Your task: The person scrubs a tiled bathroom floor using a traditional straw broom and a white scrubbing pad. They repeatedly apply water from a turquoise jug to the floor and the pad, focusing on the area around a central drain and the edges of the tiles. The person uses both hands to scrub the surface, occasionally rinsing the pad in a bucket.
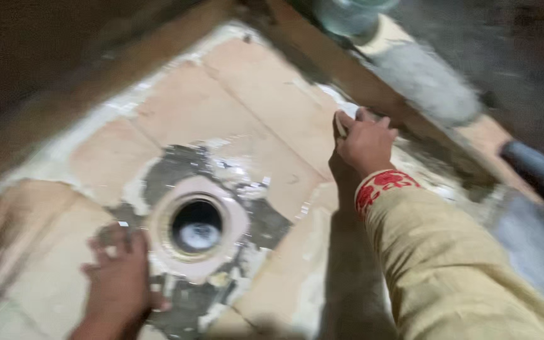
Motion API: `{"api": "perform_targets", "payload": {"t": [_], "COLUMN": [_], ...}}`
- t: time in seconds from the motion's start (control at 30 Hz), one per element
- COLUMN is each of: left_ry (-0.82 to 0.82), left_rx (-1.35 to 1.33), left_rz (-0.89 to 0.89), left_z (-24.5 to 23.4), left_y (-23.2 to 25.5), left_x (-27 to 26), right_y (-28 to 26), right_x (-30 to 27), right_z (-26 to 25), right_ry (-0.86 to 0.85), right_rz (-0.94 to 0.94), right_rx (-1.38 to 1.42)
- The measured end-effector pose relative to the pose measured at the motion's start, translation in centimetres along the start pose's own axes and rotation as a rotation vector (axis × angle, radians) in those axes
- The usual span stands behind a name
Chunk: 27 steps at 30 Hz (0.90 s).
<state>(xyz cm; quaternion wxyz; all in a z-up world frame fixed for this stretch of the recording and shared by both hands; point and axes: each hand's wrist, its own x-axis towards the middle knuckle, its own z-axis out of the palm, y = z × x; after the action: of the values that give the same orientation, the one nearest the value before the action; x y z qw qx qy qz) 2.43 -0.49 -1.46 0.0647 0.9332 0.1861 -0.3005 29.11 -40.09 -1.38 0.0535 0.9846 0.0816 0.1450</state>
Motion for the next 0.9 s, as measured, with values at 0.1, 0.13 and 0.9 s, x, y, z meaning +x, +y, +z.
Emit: {"api": "perform_targets", "payload": {"t": [0.1, 0.13, 0.9], "left_ry": [0.044, 0.045, 0.143], "left_rx": [0.005, 0.021, 0.042], "left_rz": [0.013, 0.004, 0.006], "left_z": [-0.1, 0.2, 3.6], "left_y": [-0.2, -0.1, -2.6], "left_x": [0.7, 0.6, 2.7], "right_y": [4.9, 6.3, 6.3], "right_x": [-3.9, -5.9, -6.6], "right_z": [-3.1, -4.2, -5.0], "right_ry": [-0.152, -0.243, -0.26], "right_rz": [-0.068, -0.017, -0.155], "right_rx": [-0.146, -0.17, -0.279]}}
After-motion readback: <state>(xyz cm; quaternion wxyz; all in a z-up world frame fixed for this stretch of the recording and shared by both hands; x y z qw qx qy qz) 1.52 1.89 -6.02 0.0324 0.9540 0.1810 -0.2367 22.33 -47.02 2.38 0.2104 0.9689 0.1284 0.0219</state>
